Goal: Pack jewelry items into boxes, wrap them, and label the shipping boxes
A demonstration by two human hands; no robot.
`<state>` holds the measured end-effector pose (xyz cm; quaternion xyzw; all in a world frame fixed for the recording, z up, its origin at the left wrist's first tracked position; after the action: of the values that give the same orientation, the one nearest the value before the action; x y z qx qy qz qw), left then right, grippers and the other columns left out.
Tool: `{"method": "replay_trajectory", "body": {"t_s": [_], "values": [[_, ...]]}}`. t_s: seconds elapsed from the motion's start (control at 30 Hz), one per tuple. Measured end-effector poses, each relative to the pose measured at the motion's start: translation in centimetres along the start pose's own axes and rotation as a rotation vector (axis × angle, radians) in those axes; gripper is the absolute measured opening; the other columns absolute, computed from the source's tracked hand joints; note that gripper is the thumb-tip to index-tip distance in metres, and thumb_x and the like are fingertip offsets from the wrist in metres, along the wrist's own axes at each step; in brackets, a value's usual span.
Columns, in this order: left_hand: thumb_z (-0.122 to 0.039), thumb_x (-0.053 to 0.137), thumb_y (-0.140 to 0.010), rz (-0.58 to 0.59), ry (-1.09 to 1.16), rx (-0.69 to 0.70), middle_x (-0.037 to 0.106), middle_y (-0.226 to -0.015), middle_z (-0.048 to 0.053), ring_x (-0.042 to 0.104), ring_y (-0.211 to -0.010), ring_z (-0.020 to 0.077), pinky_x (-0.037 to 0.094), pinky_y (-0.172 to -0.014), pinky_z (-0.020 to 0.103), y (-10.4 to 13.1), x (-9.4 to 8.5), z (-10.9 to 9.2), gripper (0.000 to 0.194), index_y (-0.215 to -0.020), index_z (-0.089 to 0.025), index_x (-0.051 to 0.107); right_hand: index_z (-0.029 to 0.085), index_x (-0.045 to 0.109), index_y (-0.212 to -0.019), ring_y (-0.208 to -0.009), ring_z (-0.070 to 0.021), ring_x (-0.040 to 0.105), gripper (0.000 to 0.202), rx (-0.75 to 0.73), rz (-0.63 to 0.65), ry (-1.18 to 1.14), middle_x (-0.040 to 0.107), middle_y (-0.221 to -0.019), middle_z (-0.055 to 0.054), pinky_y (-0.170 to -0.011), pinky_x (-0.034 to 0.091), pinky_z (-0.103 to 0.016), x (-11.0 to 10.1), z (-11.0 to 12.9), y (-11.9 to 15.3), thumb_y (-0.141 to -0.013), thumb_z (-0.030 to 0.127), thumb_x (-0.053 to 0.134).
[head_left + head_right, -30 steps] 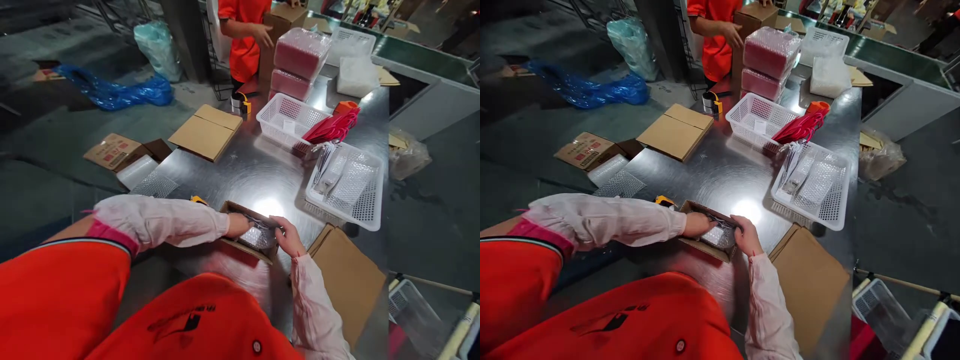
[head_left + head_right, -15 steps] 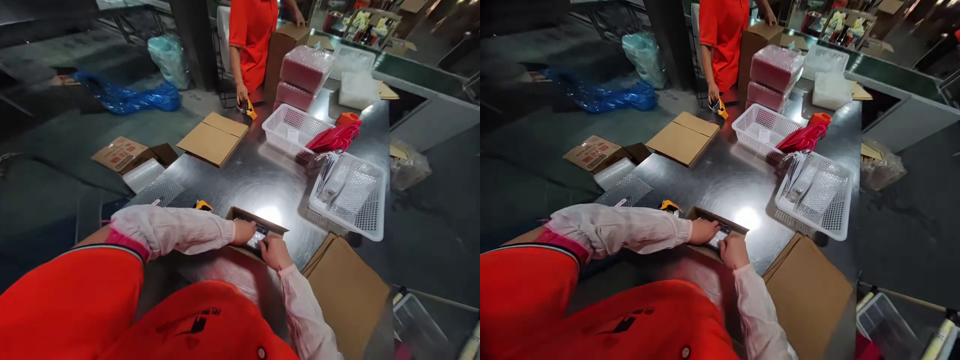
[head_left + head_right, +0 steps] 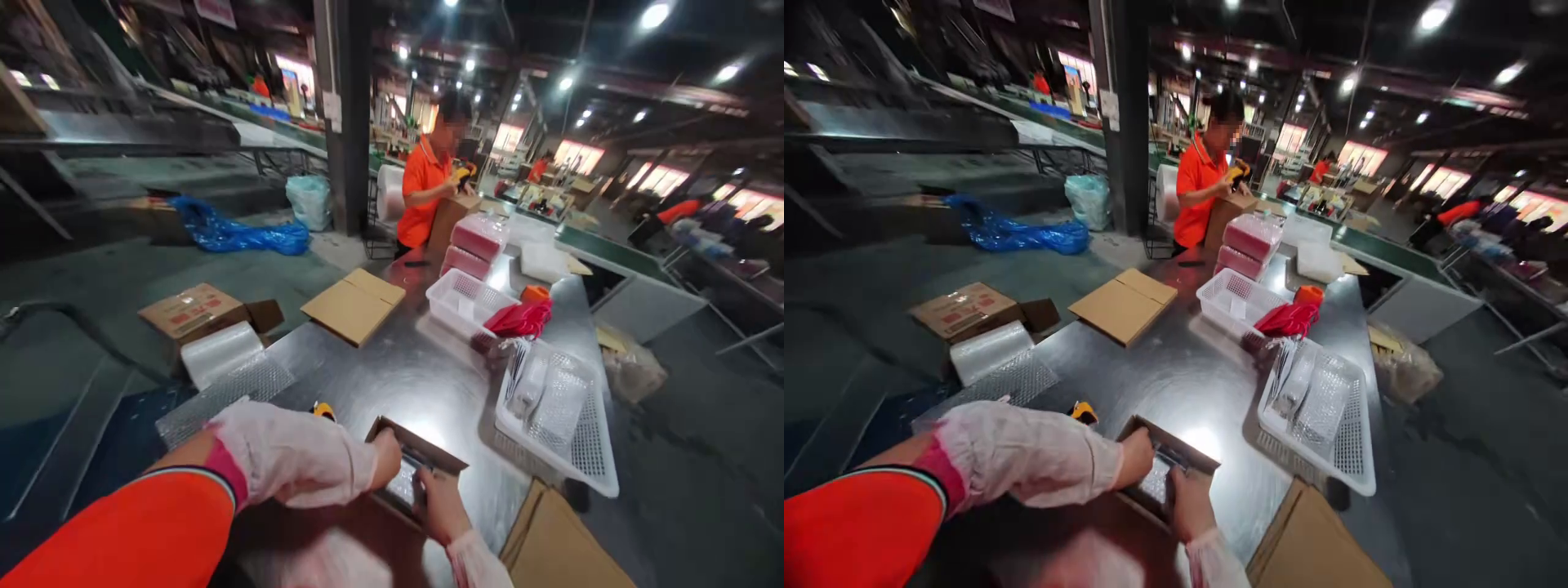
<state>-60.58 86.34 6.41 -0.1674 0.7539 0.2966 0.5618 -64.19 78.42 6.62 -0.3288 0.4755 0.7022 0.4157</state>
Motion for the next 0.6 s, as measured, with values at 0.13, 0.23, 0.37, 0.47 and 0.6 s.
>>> {"method": "replay_trajectory", "body": {"t_s": [0.13,0.23,0.37,0.47,0.6], "values": [[-0.004,0.072,-0.052,0.055,-0.157,0.033,0.075,-0.072,0.009,0.070,-0.080,0.0389,0.055,-0.081,0.060,-1.1,2.1,1.0,0.028,-0.063,-0.029,0.078,0.021,0.069,-0.101,-0.102,-0.0288,0.063,0.038,0.019,-0.075,0.001,0.072,-0.102,-0.010,-0.087,0.042,-0.035,0.3,-0.8,-0.2,-0.067,0.008,0.057],[-0.008,0.074,-0.056,0.037,-0.200,0.025,0.074,-0.069,0.012,0.071,-0.078,0.0390,0.055,-0.081,0.060,-1.2,2.2,1.6,0.021,-0.063,-0.028,0.078,0.021,0.069,-0.098,-0.099,-0.0281,0.063,0.038,0.019,-0.089,0.002,0.072,-0.100,-0.010,-0.085,0.042,-0.033,0.8,-1.1,-0.4,-0.064,0.009,0.058],[-0.012,0.071,-0.067,-0.055,-0.216,0.084,0.075,-0.075,0.013,0.069,-0.088,0.0345,0.054,-0.083,0.052,0.6,0.2,1.5,0.015,-0.073,-0.024,0.079,0.022,0.068,-0.094,-0.100,-0.0294,0.062,0.040,0.086,-0.087,0.010,0.072,-0.101,-0.010,-0.086,0.041,-0.034,1.6,-1.9,-1.0,-0.057,0.007,0.061],[-0.026,0.066,-0.080,-0.130,-0.182,0.120,0.073,-0.081,0.012,0.066,-0.092,0.0312,0.054,-0.075,0.044,3.4,-2.1,2.3,0.011,-0.079,-0.022,0.077,0.021,0.069,-0.095,-0.103,-0.0312,0.061,0.043,0.097,-0.096,0.011,0.071,-0.105,-0.011,-0.090,0.039,-0.036,1.6,-1.9,-1.2,-0.055,0.008,0.063],[-0.057,0.069,-0.075,-0.116,0.111,0.280,0.068,-0.080,0.008,0.062,-0.080,0.0250,0.051,-0.068,0.036,5.7,-2.9,2.5,0.037,-0.074,-0.019,0.070,0.021,0.070,-0.101,-0.106,-0.0289,0.061,0.038,0.098,-0.036,-0.008,0.070,-0.110,-0.012,-0.091,0.041,-0.035,1.2,-1.4,-0.5,-0.065,0.012,0.062]]}}
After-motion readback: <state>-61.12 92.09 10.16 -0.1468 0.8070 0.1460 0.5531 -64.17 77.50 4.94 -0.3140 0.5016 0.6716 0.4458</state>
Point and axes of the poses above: each hand's wrist, its own y-axis away from the middle knuckle, its own x-axis out of the palm, z = x × y, the point moved 8 cm from there along -y, towards the middle knuckle
